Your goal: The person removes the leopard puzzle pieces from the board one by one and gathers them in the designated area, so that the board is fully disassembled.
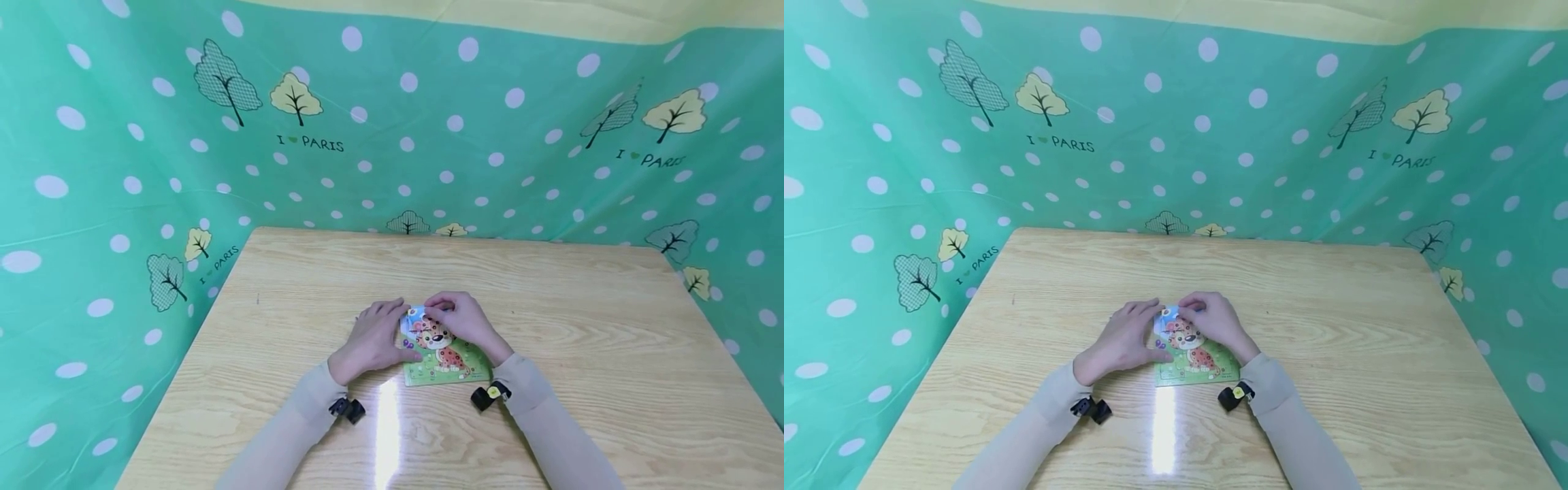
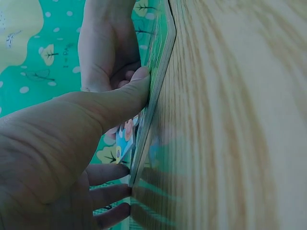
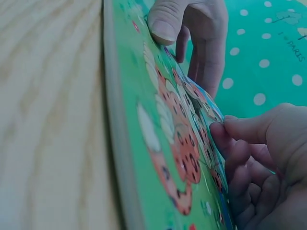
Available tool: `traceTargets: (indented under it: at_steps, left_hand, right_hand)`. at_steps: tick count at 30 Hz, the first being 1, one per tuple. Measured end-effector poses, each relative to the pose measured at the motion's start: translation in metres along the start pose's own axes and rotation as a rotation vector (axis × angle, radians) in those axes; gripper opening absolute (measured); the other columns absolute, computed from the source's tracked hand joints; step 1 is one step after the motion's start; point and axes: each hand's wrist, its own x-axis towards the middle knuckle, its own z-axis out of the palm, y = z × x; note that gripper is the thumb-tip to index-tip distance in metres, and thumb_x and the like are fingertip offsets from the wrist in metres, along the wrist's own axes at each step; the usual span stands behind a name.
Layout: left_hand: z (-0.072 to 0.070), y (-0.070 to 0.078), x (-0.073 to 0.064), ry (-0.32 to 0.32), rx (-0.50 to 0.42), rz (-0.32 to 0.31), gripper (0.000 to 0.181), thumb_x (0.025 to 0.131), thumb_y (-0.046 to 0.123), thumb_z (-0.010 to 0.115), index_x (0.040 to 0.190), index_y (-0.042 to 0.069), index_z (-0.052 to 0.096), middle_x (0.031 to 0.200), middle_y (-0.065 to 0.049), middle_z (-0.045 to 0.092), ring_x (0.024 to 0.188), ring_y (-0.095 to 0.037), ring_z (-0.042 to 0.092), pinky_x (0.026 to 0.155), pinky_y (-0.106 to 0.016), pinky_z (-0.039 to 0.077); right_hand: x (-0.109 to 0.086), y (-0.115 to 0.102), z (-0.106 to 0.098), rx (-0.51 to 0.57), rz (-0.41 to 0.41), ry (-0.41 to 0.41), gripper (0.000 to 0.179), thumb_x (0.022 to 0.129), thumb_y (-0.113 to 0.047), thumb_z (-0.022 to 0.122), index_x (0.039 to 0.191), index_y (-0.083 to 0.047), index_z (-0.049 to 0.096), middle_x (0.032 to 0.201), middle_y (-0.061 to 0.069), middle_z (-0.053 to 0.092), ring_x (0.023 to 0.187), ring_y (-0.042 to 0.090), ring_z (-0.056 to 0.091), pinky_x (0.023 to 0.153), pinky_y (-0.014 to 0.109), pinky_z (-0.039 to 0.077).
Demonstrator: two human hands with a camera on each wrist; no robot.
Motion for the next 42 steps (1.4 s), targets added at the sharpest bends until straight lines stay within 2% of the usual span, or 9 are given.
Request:
traceTargets:
  at_steps: [14, 20, 25, 29, 32, 36, 42]
  left_hand:
    - [0.0, -0.001, -0.002, -0.001, -0.011, 0.024, 0.105, 0.081, 0.063, 0.085, 0.163, 0.013, 0.044, 0.172, -0.013, 0.038, 0.156, -0.04, 0.036, 0.128, -0.063, 0.028]
    - [0.0, -0.001, 0.0, -0.008, -0.013, 0.03, 0.105, 0.082, 0.064, 0.084, 0.164, 0.014, 0.042, 0.173, -0.011, 0.036, 0.157, -0.039, 0.035, 0.129, -0.063, 0.027]
    - [-0.001, -0.001, -0.003, -0.014, -0.001, 0.03, 0.103, 0.083, 0.064, 0.083, 0.164, 0.014, 0.043, 0.173, -0.011, 0.036, 0.157, -0.039, 0.035, 0.129, -0.063, 0.028]
    - [-0.001, -0.003, -0.005, -0.013, 0.001, 0.032, 0.103, 0.083, 0.064, 0.083, 0.164, 0.014, 0.043, 0.173, -0.012, 0.036, 0.157, -0.04, 0.036, 0.128, -0.064, 0.028]
    - [-0.001, -0.004, -0.006, -0.008, 0.001, 0.037, 0.102, 0.083, 0.064, 0.083, 0.163, 0.014, 0.044, 0.173, -0.013, 0.036, 0.156, -0.04, 0.036, 0.128, -0.064, 0.028]
    - [0.0, -0.004, -0.006, -0.004, -0.001, 0.041, 0.101, 0.084, 0.064, 0.082, 0.163, 0.014, 0.044, 0.173, -0.012, 0.036, 0.156, -0.04, 0.036, 0.128, -0.064, 0.028]
    - [0.0, -0.003, -0.006, -0.004, -0.008, 0.045, 0.102, 0.083, 0.064, 0.082, 0.162, 0.013, 0.045, 0.173, -0.012, 0.036, 0.157, -0.04, 0.035, 0.129, -0.063, 0.027]
  right_hand:
    - [0.003, 0.009, -0.011, 0.115, 0.023, -0.006, 0.024, 0.104, -0.021, 0.07, 0.119, -0.005, 0.078, 0.103, 0.01, 0.081, 0.085, 0.015, 0.072, 0.075, 0.027, 0.058]
    - [0.004, 0.012, -0.013, 0.106, 0.018, 0.013, 0.023, 0.105, -0.022, 0.068, 0.12, -0.007, 0.077, 0.107, 0.009, 0.079, 0.089, 0.017, 0.071, 0.08, 0.031, 0.058]
    - [0.004, 0.016, -0.013, 0.113, 0.01, 0.029, 0.024, 0.104, -0.022, 0.068, 0.121, -0.007, 0.077, 0.109, 0.011, 0.079, 0.087, 0.017, 0.071, 0.076, 0.028, 0.059]
    - [0.004, 0.02, -0.018, 0.121, 0.015, 0.041, 0.025, 0.104, -0.023, 0.069, 0.122, -0.007, 0.077, 0.112, 0.011, 0.079, 0.092, 0.015, 0.071, 0.081, 0.027, 0.058]
    - [0.004, 0.022, -0.023, 0.139, 0.03, 0.051, 0.025, 0.104, -0.024, 0.07, 0.122, -0.008, 0.078, 0.112, 0.01, 0.078, 0.087, 0.014, 0.068, 0.076, 0.024, 0.055]
    - [0.002, 0.026, -0.03, 0.168, 0.051, 0.049, 0.027, 0.105, -0.024, 0.069, 0.124, -0.007, 0.077, 0.106, 0.012, 0.077, 0.072, 0.015, 0.062, 0.061, 0.023, 0.051]
    - [0.0, 0.035, -0.042, 0.161, 0.064, 0.079, 0.027, 0.105, -0.023, 0.068, 0.124, -0.006, 0.076, 0.102, 0.01, 0.075, 0.068, 0.013, 0.059, 0.058, 0.022, 0.05]
